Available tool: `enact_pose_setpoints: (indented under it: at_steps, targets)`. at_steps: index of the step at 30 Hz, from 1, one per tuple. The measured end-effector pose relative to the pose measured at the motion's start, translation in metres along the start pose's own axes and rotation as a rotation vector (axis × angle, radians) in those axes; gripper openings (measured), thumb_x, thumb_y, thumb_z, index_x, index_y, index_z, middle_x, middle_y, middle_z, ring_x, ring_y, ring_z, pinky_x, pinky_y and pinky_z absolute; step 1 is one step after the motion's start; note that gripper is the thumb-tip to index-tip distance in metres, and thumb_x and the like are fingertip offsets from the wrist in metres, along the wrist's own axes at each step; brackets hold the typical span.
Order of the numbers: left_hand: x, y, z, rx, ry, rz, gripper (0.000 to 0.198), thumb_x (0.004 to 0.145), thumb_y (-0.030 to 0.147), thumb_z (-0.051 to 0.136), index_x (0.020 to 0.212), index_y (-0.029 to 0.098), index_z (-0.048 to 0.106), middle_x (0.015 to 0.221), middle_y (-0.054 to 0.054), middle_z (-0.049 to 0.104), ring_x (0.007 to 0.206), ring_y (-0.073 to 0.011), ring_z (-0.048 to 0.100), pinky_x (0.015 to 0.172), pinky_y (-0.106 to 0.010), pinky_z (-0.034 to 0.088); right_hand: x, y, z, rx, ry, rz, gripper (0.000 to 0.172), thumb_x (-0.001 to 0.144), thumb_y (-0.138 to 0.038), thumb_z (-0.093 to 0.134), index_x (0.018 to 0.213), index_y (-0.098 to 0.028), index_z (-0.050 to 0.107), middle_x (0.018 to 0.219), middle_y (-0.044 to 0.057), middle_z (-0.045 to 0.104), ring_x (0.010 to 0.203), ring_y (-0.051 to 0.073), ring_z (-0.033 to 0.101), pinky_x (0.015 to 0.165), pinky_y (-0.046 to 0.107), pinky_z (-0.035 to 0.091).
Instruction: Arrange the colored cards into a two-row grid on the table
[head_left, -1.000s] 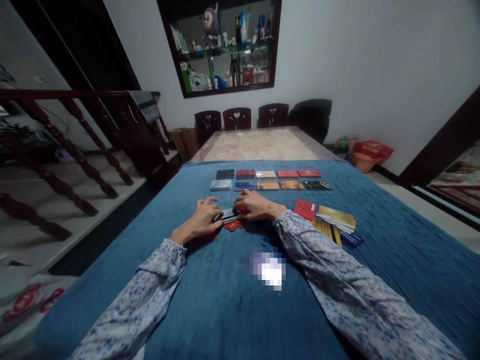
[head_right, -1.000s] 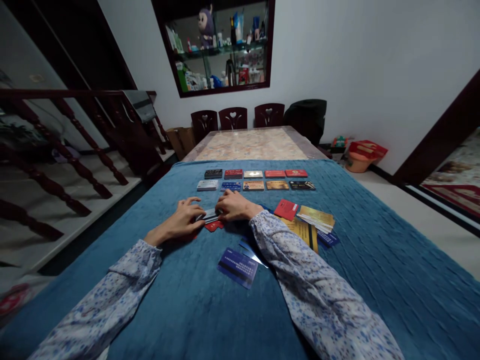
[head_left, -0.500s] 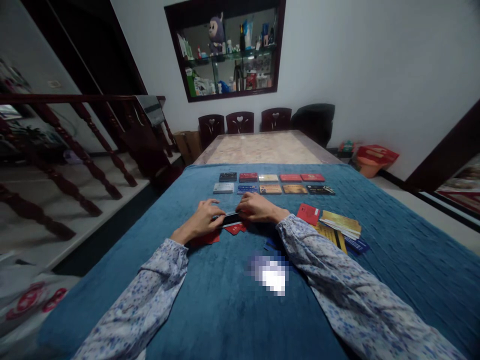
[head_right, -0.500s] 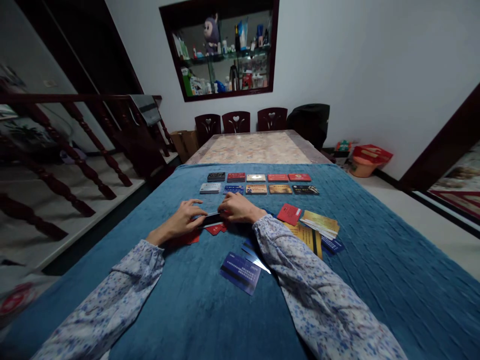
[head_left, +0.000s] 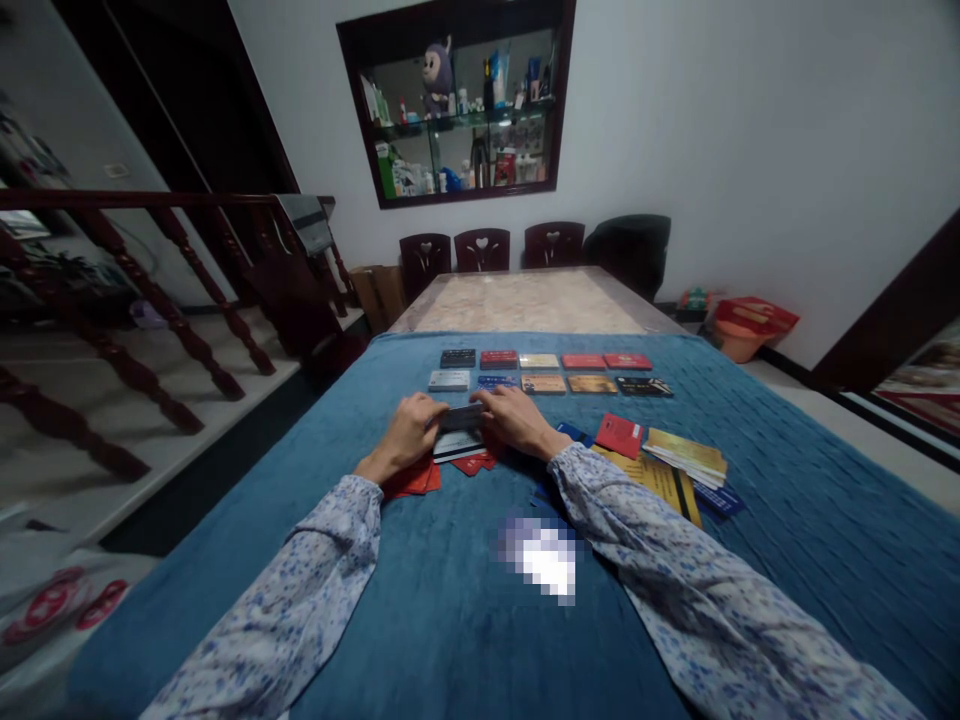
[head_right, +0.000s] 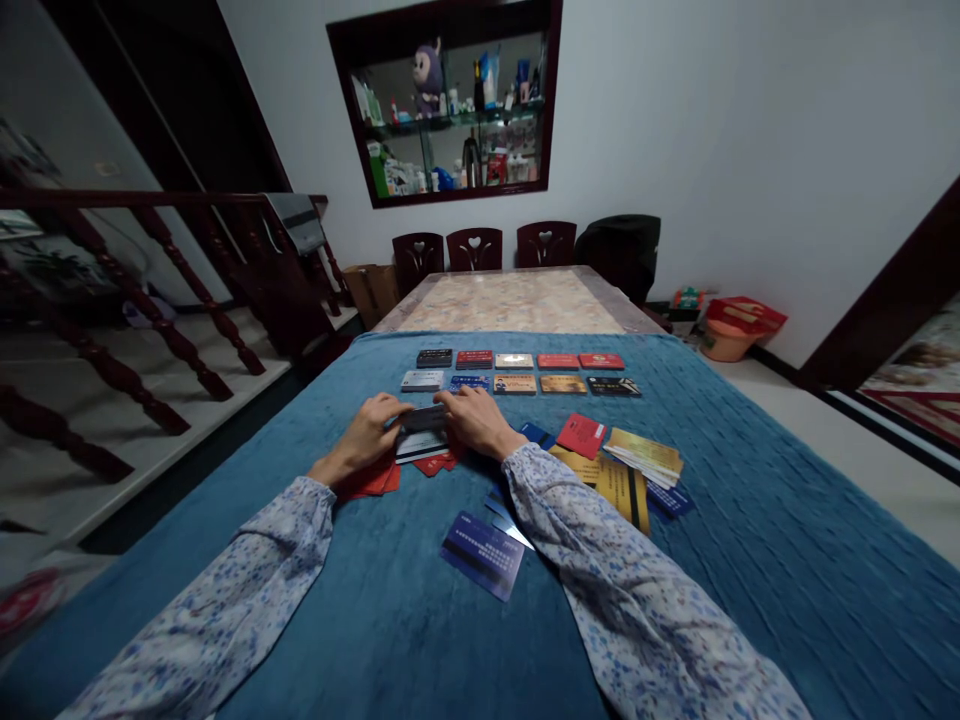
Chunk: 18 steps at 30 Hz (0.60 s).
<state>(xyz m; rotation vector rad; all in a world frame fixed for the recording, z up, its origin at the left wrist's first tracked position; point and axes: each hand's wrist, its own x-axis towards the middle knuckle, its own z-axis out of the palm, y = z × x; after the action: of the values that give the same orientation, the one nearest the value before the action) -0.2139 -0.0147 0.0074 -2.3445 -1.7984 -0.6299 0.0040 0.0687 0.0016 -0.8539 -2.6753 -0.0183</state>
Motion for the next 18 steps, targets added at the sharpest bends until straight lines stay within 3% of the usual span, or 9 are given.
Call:
enact_pose_setpoints:
  at_steps: [6,18]
  targets:
    - [0.003,0.000,0.006,0.031,0.018,-0.072,0.033,0.088,0.009,0.056,0.117,0.019,0.068,0.109,-0.008,0.073,0.105,-0.0248,0.062,0.094,-0.039,0.047,0.000,-0.003,0.002,-0.024,-0.024,0.048,0.041,0.098,-0.018,0.052,0.139,-0.020,0.057,0.117,0.011,0.074,0.113,0.025,0.061,0.092,0.034,0.039]
    - [0.003,0.015,0.006,0.154,-0.123,-0.174,0.045,0.091,0.013,0.050,0.136,0.021,0.055,0.110,-0.009,0.074,0.103,-0.0280,0.063,0.091,-0.042,0.042,0.000,-0.004,0.007,-0.066,-0.052,0.054,0.052,0.097,-0.017,0.047,0.150,-0.019,0.047,0.132,0.014,0.069,0.119,0.027,0.058,0.096,0.039,0.039]
